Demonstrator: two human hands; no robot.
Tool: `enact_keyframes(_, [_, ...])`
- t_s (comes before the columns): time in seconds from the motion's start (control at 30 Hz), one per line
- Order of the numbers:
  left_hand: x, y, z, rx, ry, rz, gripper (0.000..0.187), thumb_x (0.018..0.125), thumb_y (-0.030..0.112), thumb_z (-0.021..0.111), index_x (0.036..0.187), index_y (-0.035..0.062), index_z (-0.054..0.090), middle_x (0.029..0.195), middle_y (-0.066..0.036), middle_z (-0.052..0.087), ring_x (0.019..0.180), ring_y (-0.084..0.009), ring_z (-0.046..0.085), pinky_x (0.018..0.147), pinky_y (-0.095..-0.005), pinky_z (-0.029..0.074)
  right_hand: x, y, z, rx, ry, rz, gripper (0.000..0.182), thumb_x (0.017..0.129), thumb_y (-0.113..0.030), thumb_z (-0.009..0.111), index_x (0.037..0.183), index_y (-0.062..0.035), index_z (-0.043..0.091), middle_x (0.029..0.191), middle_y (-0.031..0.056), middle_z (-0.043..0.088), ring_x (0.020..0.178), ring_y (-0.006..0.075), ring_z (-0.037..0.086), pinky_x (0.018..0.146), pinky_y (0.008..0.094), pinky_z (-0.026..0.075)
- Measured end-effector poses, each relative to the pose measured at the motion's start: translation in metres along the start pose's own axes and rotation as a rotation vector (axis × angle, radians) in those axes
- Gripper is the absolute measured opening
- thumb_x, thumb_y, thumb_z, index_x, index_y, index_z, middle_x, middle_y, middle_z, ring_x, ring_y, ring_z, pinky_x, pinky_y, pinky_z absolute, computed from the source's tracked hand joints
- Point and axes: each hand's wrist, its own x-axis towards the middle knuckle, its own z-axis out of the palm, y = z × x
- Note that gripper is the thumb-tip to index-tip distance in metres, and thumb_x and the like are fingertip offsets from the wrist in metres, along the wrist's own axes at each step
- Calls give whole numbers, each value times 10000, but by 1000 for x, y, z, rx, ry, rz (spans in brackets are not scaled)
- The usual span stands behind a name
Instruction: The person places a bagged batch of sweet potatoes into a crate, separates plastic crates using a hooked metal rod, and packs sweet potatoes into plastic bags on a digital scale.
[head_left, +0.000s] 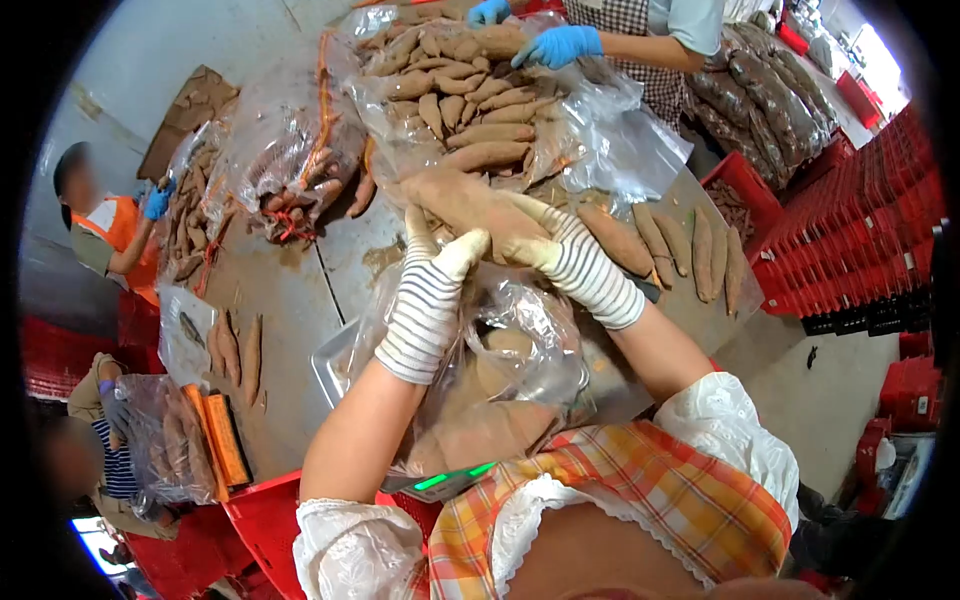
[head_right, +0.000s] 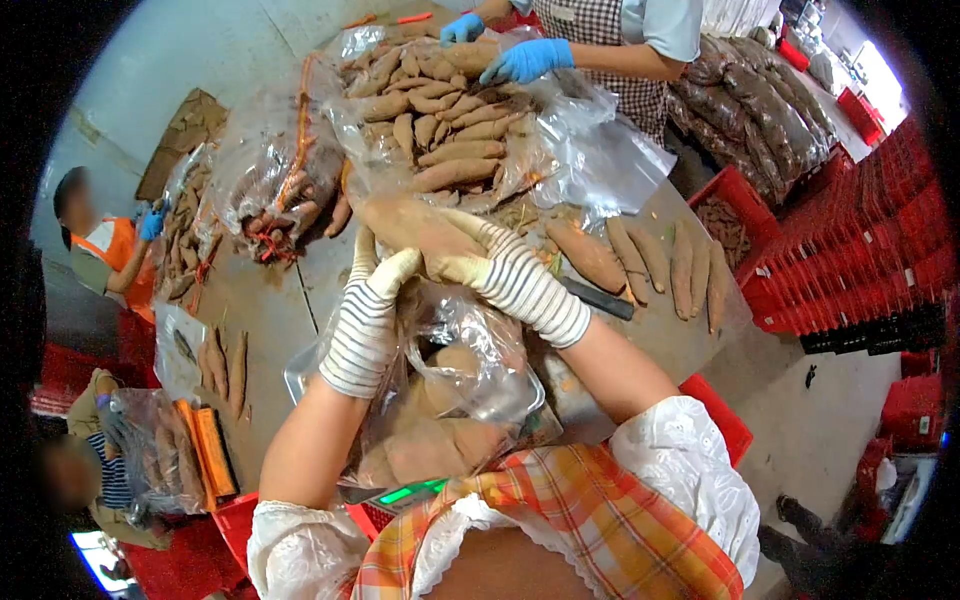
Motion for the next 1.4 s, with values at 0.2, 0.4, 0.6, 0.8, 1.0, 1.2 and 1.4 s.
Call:
enact_keyframes(0.2, [10, -17, -15, -39, 83, 113, 699, 777, 185, 621, 1371, 115, 258, 1261, -111, 448, 1127, -253, 488, 925, -371, 455, -8, -16, 13, -618, 62, -86, 865, 705, -484, 682, 1360, -34, 339, 1107, 228, 583, 1031, 290, 587, 872, 334, 462])
enact_keyframes(0.4, [28, -21, -36, 58, 203, -121, 597, 779, 466, 527, 1204, 52, 458, 1037, -130, 556, 932, -217, 567, 783, -338, 497, -10, -26, 27, -1067, -20, 26, 913, 688, -528, 690, 1344, 7, 348, 1071, 237, 596, 1035, 287, 593, 866, 322, 453])
enact_keyframes(0.6, [36, -4, -51, -99, 421, -420, 497, 862, 609, 390, 940, 139, 531, 557, 7, 485, 340, -91, 347, 274, -218, 221, 15, 5, 9, -193, 9, -115, 643, 782, -400, 644, 1259, -8, 465, 975, 97, 627, 819, 161, 599, 715, 270, 499])
enact_keyframes(0.8, [20, 10, -23, -158, 385, -274, 327, 904, 425, 466, 1010, 127, 548, 727, -4, 580, 380, -63, 377, 303, -182, 273, 8, -16, 0, 488, 254, 448, 551, 784, -562, 582, 1004, -56, 569, 759, 99, 598, 377, 66, 343, 352, 180, 259])
enact_keyframes(1.0, [11, -6, -14, 146, 156, -40, 322, 830, 251, 610, 1094, 99, 505, 786, -3, 562, 465, -40, 387, 381, -160, 277, 11, -6, -4, 673, 202, 597, 574, 767, -641, 548, 925, -89, 552, 609, 74, 541, 346, 85, 279, 330, 206, 202])
enact_keyframes(1.2, [15, -9, -9, 35, 170, -61, 380, 789, 259, 609, 1117, 115, 481, 779, -7, 571, 481, -55, 410, 399, -173, 297, 6, -5, 11, 445, 86, 423, 517, 825, -582, 511, 1054, -119, 548, 685, 50, 571, 398, 77, 371, 359, 208, 277])
enact_keyframes(1.4, [21, -13, -17, 89, 313, -158, 284, 807, 390, 540, 830, 112, 591, 596, -3, 564, 432, -69, 425, 387, -187, 310, 9, -8, 22, 244, 153, 362, 468, 849, -526, 515, 1085, -124, 548, 668, 10, 535, 411, 74, 383, 371, 217, 324])
